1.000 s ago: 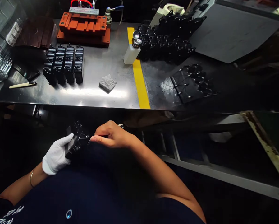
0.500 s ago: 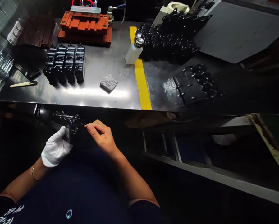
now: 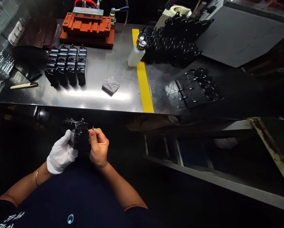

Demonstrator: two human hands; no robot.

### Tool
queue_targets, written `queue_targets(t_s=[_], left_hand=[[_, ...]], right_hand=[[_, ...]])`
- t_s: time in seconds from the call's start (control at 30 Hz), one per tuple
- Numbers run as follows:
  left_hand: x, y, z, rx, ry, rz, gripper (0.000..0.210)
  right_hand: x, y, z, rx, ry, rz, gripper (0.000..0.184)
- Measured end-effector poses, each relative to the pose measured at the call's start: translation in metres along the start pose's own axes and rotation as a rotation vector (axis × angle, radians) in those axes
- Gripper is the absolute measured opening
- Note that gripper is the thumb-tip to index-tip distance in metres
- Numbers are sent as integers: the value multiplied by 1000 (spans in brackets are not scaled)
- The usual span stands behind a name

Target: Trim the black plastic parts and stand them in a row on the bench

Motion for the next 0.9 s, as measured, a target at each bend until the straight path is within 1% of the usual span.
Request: queue_targets(t_s=[0.03,0.07,0.1,0.13,0.2,0.23,0.27,0.33,0.43,0.63,0.9], left_hand=[[-1,0,1,-10,-2,22,35],[-3,-1,1,-20,2,37,35],[-6,-1,2,-32,14,48,35],[-9,-2,3,-49,30,55,36],[-13,-4,5,-99,50,50,38],[-14,-5,6,-126,52,38,38],[-14,-5,7,-149,55,25,38],[-13,-6,9,-181,56,-3,35],[-11,-4,11,-204,57,-25,34],[-11,-5,13,-283,91,-25,43],[-11,-4,14,-264,115,-64,38]], right_hand=[[2,-3,-2,-9,-20,22,33],[7,-5,-4,10,-55,68,32],[15,-4,-7,62,-111,133,32],[24,-2,-7,143,-185,203,30],[43,4,-5,299,-354,318,26],[51,5,-3,351,-427,355,23],[57,5,-2,381,-482,383,22],[63,5,-1,396,-545,428,20],[66,5,0,399,-591,456,20],[71,9,2,430,-659,425,16],[72,8,3,430,-677,407,15]])
Point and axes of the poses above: each hand's wrist, its own z-axis away from the middle knuckle, its own y-axis out of the palm, x = y × z, the point moved 9 cm from there along -z, towards the middle knuckle, and after that the axes turned 9 degrees about -x, right-handed, at the moved point
